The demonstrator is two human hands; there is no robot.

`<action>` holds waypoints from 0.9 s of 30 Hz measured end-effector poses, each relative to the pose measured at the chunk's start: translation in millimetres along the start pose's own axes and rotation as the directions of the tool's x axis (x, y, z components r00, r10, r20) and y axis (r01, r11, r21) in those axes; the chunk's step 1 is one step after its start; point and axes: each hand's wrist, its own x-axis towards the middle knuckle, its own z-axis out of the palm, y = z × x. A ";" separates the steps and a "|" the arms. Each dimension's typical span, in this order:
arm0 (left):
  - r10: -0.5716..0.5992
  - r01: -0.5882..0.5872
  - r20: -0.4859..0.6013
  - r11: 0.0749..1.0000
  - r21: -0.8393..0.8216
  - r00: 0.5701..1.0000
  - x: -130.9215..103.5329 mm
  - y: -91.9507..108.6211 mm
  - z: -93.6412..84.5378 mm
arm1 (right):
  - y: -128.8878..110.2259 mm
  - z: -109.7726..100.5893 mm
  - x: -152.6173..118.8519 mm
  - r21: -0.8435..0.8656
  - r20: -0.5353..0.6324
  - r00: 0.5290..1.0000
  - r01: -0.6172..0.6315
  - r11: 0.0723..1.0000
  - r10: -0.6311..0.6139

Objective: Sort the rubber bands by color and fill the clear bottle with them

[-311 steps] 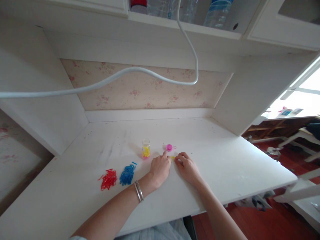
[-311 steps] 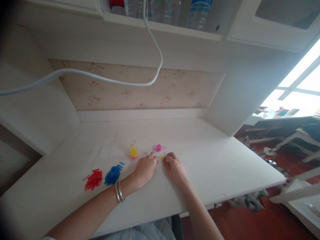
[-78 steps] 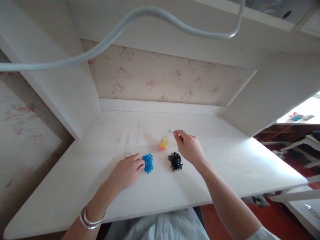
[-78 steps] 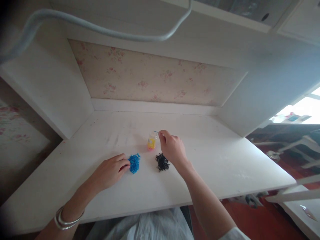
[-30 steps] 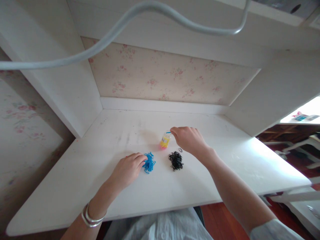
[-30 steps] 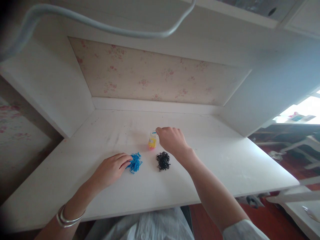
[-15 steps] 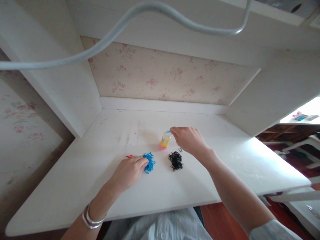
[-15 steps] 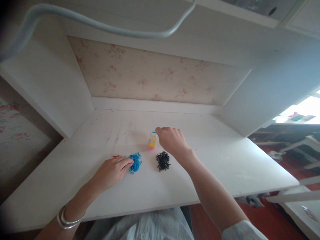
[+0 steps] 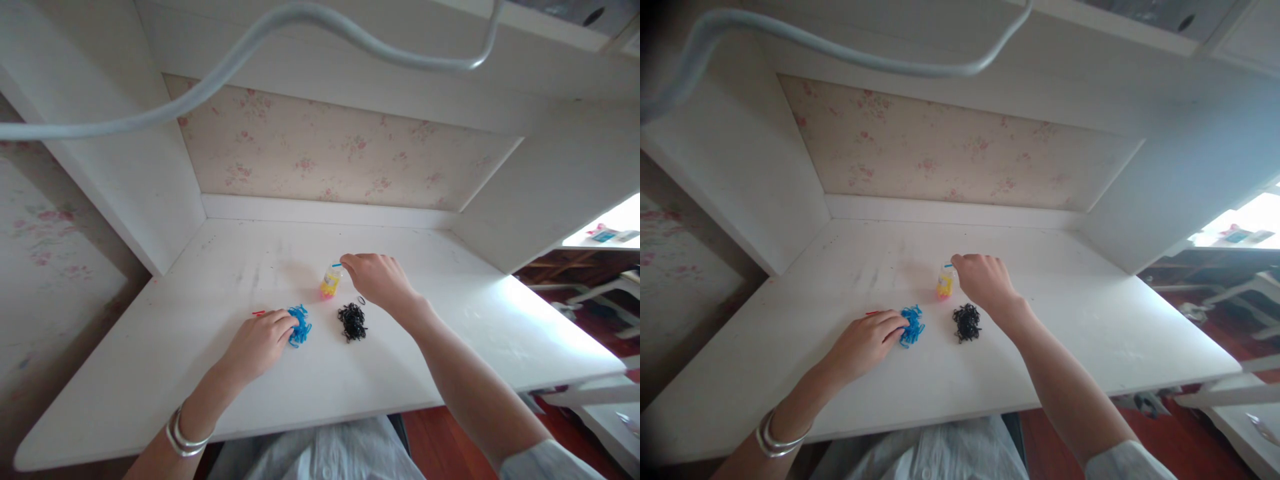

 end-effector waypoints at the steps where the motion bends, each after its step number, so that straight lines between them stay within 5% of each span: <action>1: 0.002 -0.002 -0.001 1.000 -0.002 1.000 0.1 0.1 0.1 | -0.2 -0.1 0.2 0.005 -0.002 1.000 0.000 1.000 0.000; 27: -0.005 0.006 -0.043 0.999 0.032 0.999 2.9 0.7 3.7 | 3.1 4.0 -1.2 0.153 -0.008 1.000 0.001 0.988 0.000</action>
